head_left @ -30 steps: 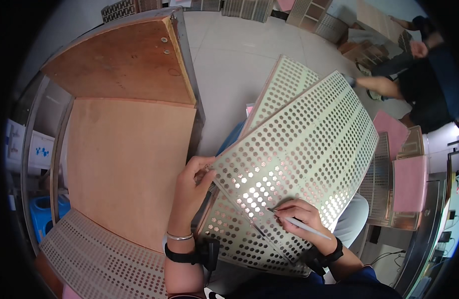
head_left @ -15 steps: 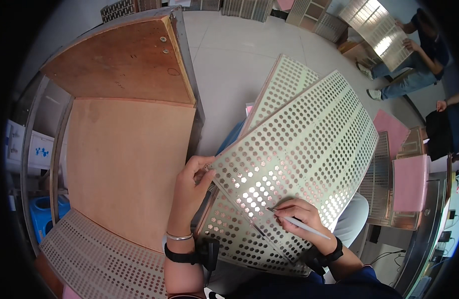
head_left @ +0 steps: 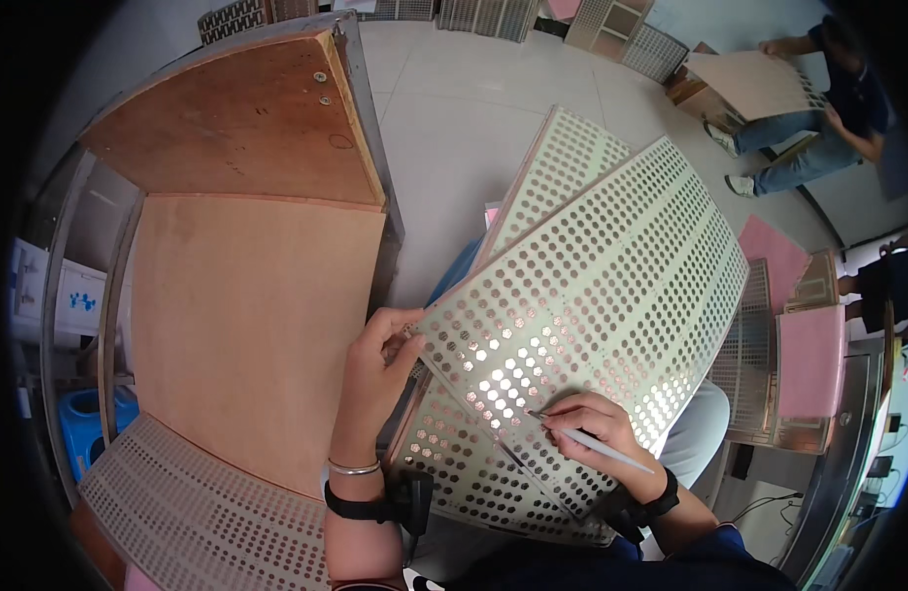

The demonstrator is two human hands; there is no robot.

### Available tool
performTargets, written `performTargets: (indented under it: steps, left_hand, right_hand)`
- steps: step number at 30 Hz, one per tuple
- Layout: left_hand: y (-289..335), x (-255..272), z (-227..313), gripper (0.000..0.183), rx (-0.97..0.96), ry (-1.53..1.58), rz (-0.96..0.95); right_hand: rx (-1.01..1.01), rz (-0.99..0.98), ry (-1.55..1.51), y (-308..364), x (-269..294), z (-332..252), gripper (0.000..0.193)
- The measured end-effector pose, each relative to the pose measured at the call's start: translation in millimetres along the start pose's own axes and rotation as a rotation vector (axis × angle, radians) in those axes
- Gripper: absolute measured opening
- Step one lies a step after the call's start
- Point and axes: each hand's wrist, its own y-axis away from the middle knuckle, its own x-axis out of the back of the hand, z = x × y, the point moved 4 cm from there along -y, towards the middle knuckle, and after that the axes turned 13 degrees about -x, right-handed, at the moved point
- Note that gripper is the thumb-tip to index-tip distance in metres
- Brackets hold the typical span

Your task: Inspecting perforated metal sheets and marking them with a pencil.

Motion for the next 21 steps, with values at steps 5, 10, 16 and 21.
performTargets:
  steps: [5, 10, 16, 21]
  left_hand:
    - [1, 0, -2, 0.022, -0.009, -0.014, 0.007]
    - [0, 0, -4, 0.022, -0.025, -0.03, 0.008]
    - [0, -1, -2, 0.023, -0.042, -0.037, 0.005]
    - [1, 0, -1, 0.022, 0.002, -0.024, 0.007]
  right_hand:
    - [0.046, -0.031, 0.027, -1, 2, -3, 0.021]
    - [0.139, -0.004, 0.173, 4, -3, -4, 0.026]
    - [0.163, -0.024, 0.234, 10, -6, -6, 0.033]
    - [0.009, -0.044, 0.09, 5, -2, -5, 0.029]
